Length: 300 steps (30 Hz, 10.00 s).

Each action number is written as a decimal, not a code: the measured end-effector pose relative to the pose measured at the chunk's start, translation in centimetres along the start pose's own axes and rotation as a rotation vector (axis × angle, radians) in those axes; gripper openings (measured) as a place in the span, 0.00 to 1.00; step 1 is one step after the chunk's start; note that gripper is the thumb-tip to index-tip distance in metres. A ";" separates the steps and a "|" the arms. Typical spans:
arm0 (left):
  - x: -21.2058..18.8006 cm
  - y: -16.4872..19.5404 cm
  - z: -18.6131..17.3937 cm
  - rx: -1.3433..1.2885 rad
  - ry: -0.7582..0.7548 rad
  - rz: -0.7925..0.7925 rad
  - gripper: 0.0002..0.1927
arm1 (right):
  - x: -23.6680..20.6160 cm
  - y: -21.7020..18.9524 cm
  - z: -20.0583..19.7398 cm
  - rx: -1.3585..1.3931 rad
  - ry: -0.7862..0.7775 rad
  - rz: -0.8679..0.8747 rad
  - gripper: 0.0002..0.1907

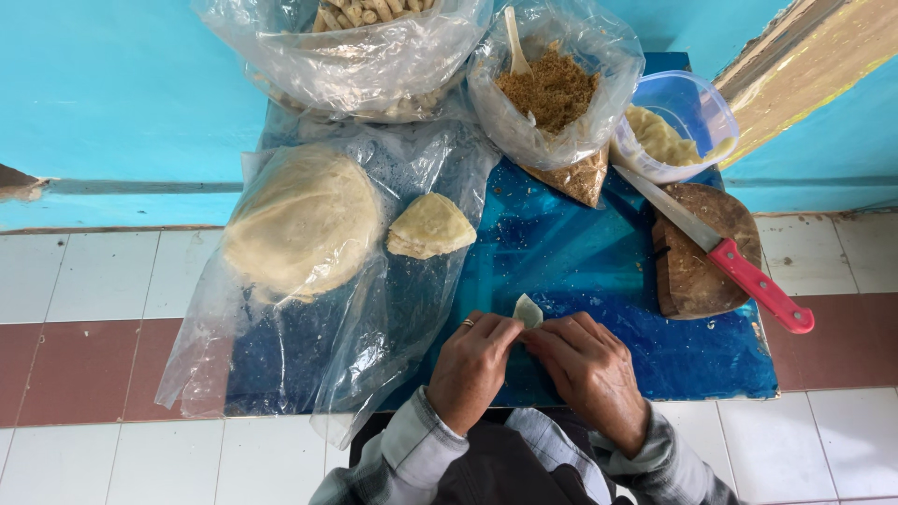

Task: The person takes small square dough wrappers, spoons a brown filling from a plastic bag onto each wrapper, and folds the wrappers by hand into triangular sealed pastries, setting the finished pastries on the plastic-covered table. A large dough ball and a knife on a wooden board sit nearby.

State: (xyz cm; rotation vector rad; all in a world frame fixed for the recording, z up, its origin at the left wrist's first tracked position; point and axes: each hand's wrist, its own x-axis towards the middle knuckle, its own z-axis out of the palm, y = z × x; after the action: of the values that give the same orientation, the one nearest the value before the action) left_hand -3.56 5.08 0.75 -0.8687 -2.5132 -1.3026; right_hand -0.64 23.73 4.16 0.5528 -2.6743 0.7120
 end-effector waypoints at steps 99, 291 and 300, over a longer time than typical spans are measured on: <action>1.6 -5.9 -3.5 -0.757 0.732 -0.384 0.18 | 18.0 -1.5 4.8 0.032 -0.184 -0.260 0.11; -3.7 -1.4 -2.7 0.157 0.004 0.077 0.14 | 11.7 7.0 -7.2 -0.414 0.074 -0.125 0.13; -3.9 -1.6 -1.9 0.186 0.034 0.030 0.12 | 25.4 14.3 -2.6 -0.043 -0.313 0.064 0.12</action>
State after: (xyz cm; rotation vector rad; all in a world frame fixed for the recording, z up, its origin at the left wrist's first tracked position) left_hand -1.49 1.23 -0.83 -0.8319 -2.5346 -1.0453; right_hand -28.64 29.36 10.52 0.6136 -3.0011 0.6274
